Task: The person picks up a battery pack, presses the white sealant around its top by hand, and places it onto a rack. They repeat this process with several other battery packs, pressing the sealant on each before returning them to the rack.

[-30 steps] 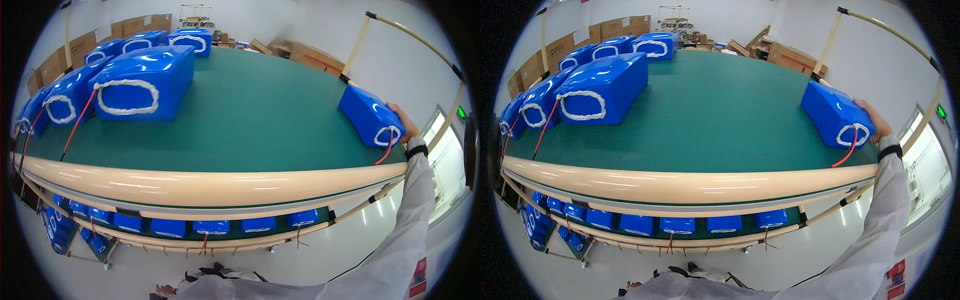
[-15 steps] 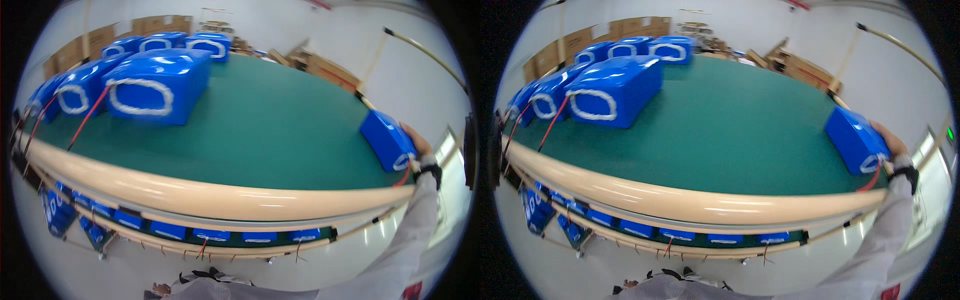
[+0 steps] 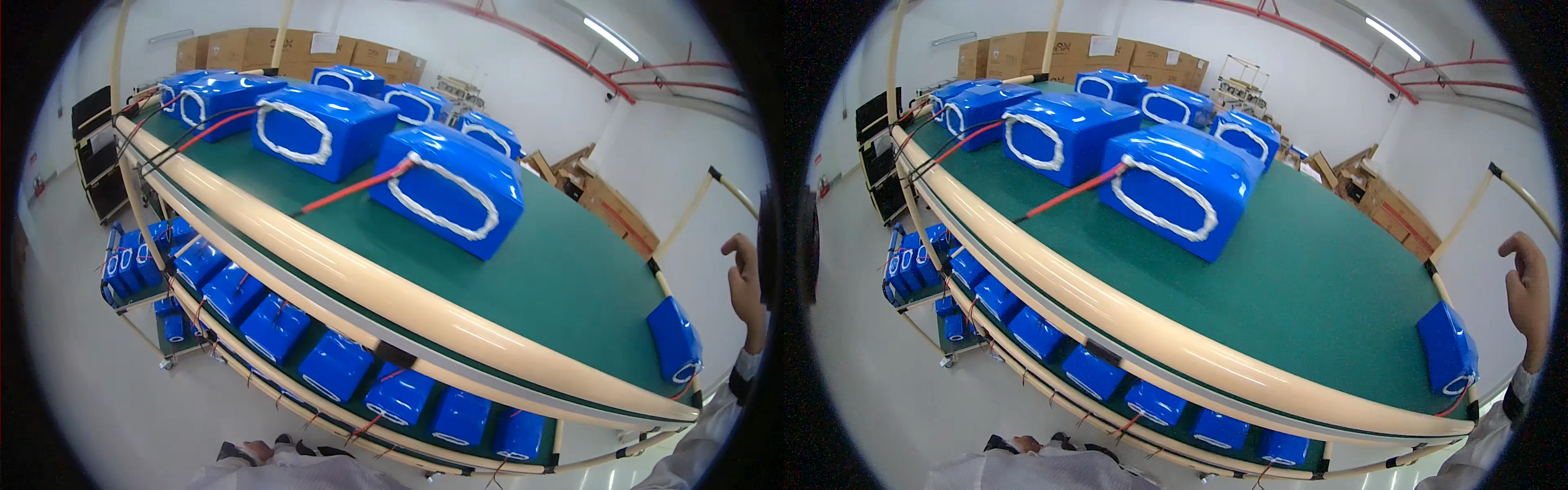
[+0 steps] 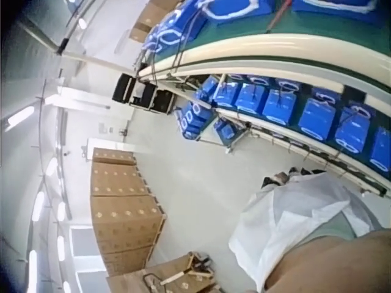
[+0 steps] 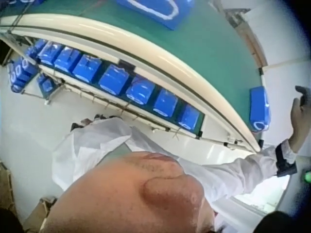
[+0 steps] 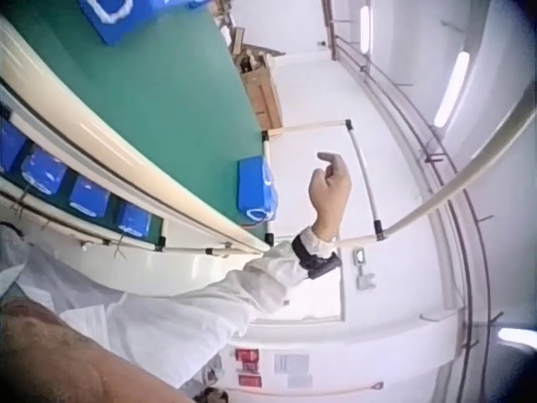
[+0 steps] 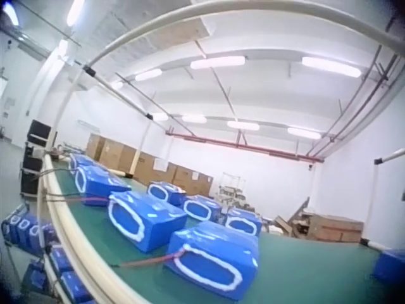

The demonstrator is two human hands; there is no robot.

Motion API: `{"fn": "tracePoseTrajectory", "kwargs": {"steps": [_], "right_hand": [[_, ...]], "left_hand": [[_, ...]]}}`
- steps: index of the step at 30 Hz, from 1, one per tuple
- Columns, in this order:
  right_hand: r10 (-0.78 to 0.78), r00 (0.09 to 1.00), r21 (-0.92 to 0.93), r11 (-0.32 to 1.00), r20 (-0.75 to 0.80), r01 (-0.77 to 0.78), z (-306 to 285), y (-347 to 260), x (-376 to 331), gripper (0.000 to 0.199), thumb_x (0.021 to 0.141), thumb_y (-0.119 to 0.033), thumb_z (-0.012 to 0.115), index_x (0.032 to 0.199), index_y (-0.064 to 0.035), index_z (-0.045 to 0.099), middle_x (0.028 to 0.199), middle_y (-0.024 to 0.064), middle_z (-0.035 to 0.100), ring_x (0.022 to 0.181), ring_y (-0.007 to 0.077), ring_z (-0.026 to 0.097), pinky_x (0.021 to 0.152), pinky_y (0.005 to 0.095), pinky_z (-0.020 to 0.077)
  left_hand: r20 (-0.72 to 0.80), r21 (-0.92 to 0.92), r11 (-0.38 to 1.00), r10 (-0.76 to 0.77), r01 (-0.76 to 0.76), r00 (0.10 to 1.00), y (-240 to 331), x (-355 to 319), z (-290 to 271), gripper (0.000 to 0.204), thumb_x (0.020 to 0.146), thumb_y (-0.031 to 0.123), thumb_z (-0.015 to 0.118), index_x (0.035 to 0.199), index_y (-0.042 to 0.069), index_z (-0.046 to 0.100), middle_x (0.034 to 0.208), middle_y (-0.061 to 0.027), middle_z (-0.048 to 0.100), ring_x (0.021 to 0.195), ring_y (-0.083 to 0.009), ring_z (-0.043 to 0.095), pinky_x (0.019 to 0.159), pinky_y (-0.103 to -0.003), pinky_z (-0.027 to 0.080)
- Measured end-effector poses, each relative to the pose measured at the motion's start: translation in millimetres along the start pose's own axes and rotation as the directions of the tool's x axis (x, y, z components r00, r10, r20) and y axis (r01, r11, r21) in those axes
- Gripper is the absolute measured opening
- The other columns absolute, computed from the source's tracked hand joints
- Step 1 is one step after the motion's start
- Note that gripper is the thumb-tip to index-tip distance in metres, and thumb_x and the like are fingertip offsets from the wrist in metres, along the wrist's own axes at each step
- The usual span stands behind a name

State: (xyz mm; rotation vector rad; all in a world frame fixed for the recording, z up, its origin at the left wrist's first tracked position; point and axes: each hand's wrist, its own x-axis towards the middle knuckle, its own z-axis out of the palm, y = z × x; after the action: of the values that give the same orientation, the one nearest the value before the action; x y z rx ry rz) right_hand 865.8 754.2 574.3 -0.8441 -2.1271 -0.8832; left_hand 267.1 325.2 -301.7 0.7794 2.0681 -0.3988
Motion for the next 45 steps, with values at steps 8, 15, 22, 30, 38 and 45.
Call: {"fn": "tracePoseTrajectory", "kwargs": {"steps": [8, 15, 22, 30, 38, 45], "right_hand": [[0.248, 0.705, -0.137, 0.968, 0.664, -0.211, 73, -222, 148, 0.036, 0.086, -0.024, 0.064, 0.109, 0.0032, 0.065, 0.096, 0.0213, 0.066, 0.08, 0.0297, 0.067, 0.072, 0.0388, 0.0553], [0.4, 0.506, -0.218, 0.899, 0.764, -0.38, 221, -259, 268, 0.095, 0.091, -0.073, 0.048, 0.121, 0.0152, 0.062, 0.11, 0.0303, 0.069, 0.088, 0.0423, 0.072, 0.072, 0.0434, 0.0604], [0.436, 0.682, -0.198, 0.894, 0.587, -0.402, 349, -287, 276, 0.137, 0.066, -0.097, 0.05, 0.143, 0.0166, 0.041, 0.14, 0.0397, 0.05, 0.134, 0.0499, 0.049, 0.11, 0.048, 0.0431], [0.483, 0.515, -0.051, 0.762, 0.708, -0.645, 382, -274, 272, 0.158, 0.054, -0.101, 0.058, 0.149, 0.0211, 0.024, 0.147, 0.0389, 0.042, 0.138, 0.0458, 0.045, 0.113, 0.0462, 0.0405], [0.535, 0.529, -0.16, 0.787, 0.658, -0.596, 381, -306, 266, 0.135, 0.061, -0.084, 0.069, 0.154, 0.0044, 0.029, 0.153, 0.0369, 0.033, 0.145, 0.0495, 0.031, 0.118, 0.0523, 0.0296], [0.47, 0.579, -0.032, 0.794, 0.666, -0.608, 408, -244, 254, 0.134, 0.06, -0.071, 0.077, 0.162, -0.0075, 0.017, 0.154, 0.0392, 0.028, 0.143, 0.0512, 0.033, 0.113, 0.0546, 0.0359]], "left_hand": [[-0.024, -0.161, 0.987, -0.005, 0.001, 1.0, -38, 37, -37, 0.056, 0.089, 0.055, 0.054, 0.117, 0.01, 0.075, 0.117, -0.0177, 0.072, 0.117, -0.0338, 0.066, 0.11, -0.057, 0.033], [-0.049, -0.351, 0.936, -0.044, 0.024, 0.998, -84, 48, -53, 0.056, 0.088, 0.055, 0.057, 0.116, 0.009, 0.075, 0.115, -0.0173, 0.073, 0.114, -0.0332, 0.066, 0.106, -0.054, 0.037], [-0.054, -0.528, 0.846, -0.123, 0.076, 0.991, -112, 37, -39, 0.056, 0.087, 0.055, 0.059, 0.115, 0.008, 0.075, 0.114, -0.0168, 0.074, 0.112, -0.0326, 0.067, 0.102, -0.051, 0.041], [-0.065, -0.651, 0.756, -0.145, 0.068, 0.987, -116, 28, -37, 0.057, 0.085, 0.055, 0.063, 0.113, 0.007, 0.075, 0.111, -0.0163, 0.074, 0.108, -0.0319, 0.068, 0.098, -0.048, 0.046], [-0.016, -0.736, 0.67, -0.157, 0.094, 0.988, -121, 22, 0, 0.057, 0.084, 0.055, 0.066, 0.112, 0.006, 0.075, 0.109, -0.0157, 0.075, 0.105, -0.0312, 0.069, 0.094, -0.045, 0.051], [-0.042, -0.787, 0.61, -0.204, 0.094, 0.978, -121, 33, 4, 0.057, 0.082, 0.053, 0.067, 0.112, 0.005, 0.075, 0.112, -0.0199, 0.073, 0.109, -0.0353, 0.067, 0.096, -0.043, 0.053]]}}
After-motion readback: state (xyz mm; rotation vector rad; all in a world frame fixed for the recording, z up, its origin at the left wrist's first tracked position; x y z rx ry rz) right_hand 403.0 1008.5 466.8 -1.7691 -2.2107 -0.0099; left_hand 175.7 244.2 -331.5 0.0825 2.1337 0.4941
